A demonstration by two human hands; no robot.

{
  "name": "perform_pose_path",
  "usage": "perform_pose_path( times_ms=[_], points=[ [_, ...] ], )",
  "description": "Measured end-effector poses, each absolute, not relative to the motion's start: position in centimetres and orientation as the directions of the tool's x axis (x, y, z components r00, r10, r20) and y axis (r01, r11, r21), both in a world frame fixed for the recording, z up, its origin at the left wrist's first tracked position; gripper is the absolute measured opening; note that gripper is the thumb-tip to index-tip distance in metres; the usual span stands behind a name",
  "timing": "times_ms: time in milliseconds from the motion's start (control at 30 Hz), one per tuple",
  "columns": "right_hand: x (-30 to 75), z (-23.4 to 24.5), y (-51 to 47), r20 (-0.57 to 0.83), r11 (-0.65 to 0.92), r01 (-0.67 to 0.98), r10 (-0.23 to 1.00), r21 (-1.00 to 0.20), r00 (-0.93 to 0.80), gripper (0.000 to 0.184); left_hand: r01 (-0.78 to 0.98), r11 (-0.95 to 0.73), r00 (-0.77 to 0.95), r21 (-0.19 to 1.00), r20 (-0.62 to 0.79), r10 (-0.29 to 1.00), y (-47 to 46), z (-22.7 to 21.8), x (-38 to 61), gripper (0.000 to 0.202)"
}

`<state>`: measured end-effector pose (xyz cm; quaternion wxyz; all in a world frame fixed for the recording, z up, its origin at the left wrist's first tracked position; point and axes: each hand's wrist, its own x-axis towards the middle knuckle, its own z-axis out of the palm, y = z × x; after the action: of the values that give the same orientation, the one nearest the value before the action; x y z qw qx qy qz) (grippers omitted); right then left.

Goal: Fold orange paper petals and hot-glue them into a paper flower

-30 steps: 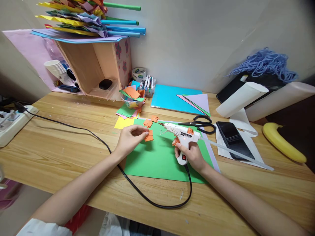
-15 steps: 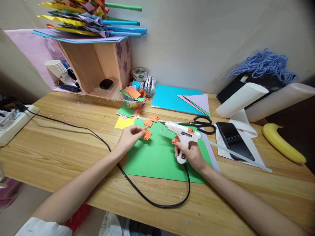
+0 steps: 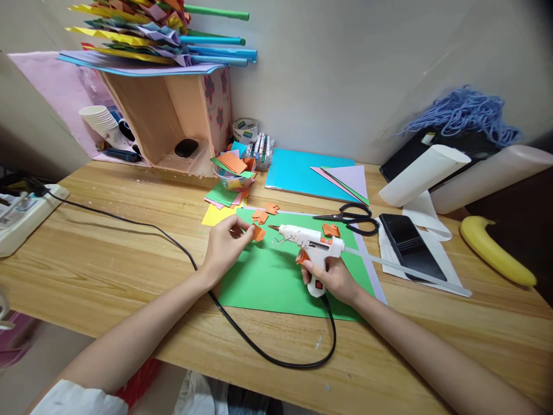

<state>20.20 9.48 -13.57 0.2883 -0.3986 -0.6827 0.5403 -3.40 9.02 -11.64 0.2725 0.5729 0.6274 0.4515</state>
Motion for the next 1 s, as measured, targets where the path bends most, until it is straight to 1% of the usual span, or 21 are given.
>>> perform_pose_path(
  times_ms=[167, 333, 533, 1000],
  points=[
    [20.13, -13.79, 9.29, -0.051, 0.150, 0.298, 0.818, -0.943, -0.573, 0.018, 0.581, -0.218, -0.126, 0.784, 0.351, 0.928, 8.63, -10.86, -3.06, 0.016],
    [20.12, -13.72, 9.37, -0.063, 0.152, 0.317, 0.814, -0.936, -0.577, 0.016, 0.610, -0.293, -0.106, 0.736, 0.442, 0.891, 8.73, -11.10, -3.21, 0.013],
    [20.12, -13.77, 9.59, -0.048, 0.179, 0.321, 0.806, -0.930, -0.590, 0.016, 0.607, -0.318, -0.107, 0.728, 0.472, 0.875, 8.80, -11.36, -3.27, 0.012],
    [20.30, -13.97, 9.54, -0.036, 0.189, 0.317, 0.807, -0.929, -0.590, 0.017, 0.645, -0.335, -0.069, 0.687, 0.489, 0.869, 8.80, -11.46, -3.29, 0.013]
  ],
)
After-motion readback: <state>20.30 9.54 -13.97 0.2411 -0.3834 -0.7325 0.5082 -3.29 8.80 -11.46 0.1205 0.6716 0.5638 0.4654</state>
